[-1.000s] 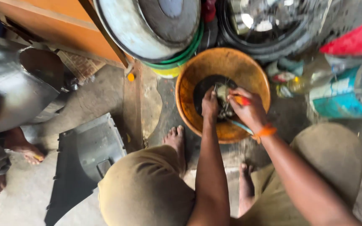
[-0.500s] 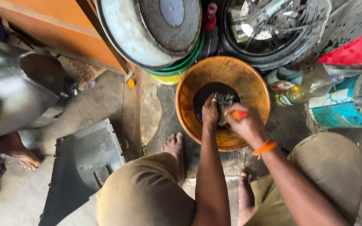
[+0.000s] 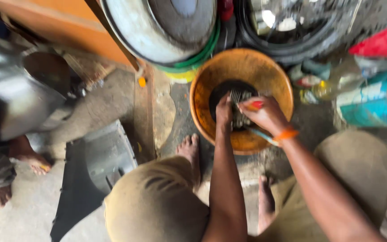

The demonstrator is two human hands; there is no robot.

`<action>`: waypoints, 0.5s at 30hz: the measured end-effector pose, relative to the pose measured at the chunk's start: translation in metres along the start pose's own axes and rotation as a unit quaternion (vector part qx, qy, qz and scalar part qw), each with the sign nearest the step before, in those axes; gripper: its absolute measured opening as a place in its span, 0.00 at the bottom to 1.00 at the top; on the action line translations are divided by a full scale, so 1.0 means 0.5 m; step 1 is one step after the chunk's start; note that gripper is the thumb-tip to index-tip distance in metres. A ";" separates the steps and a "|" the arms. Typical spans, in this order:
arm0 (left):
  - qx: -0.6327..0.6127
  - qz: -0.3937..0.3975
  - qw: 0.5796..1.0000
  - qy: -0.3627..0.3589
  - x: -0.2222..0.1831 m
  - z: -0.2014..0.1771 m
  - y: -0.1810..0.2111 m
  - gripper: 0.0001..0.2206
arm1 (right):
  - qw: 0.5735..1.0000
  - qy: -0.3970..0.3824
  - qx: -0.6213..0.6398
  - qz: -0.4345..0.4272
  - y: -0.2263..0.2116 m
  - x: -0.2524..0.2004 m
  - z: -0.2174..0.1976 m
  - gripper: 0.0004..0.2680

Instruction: Cleaning a motorcycle engine cylinder head with a brush and solvent in a bowl.

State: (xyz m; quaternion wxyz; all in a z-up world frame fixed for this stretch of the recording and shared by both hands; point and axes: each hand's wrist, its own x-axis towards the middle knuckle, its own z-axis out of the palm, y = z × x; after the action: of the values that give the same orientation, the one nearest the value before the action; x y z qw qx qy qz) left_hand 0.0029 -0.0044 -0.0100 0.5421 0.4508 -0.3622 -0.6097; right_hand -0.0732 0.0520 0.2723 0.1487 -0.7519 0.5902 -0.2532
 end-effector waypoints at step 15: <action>0.017 -0.049 0.998 0.029 -0.008 0.012 0.034 0.18 | 0.987 0.117 0.077 0.080 -0.052 -0.128 0.024 0.04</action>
State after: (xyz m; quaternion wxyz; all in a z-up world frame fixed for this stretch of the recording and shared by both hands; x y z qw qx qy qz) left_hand 0.0028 -0.0033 0.0087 0.5140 0.4946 -0.3347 -0.6158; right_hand -0.0568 0.1194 0.2630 0.1561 -0.6537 0.6404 -0.3717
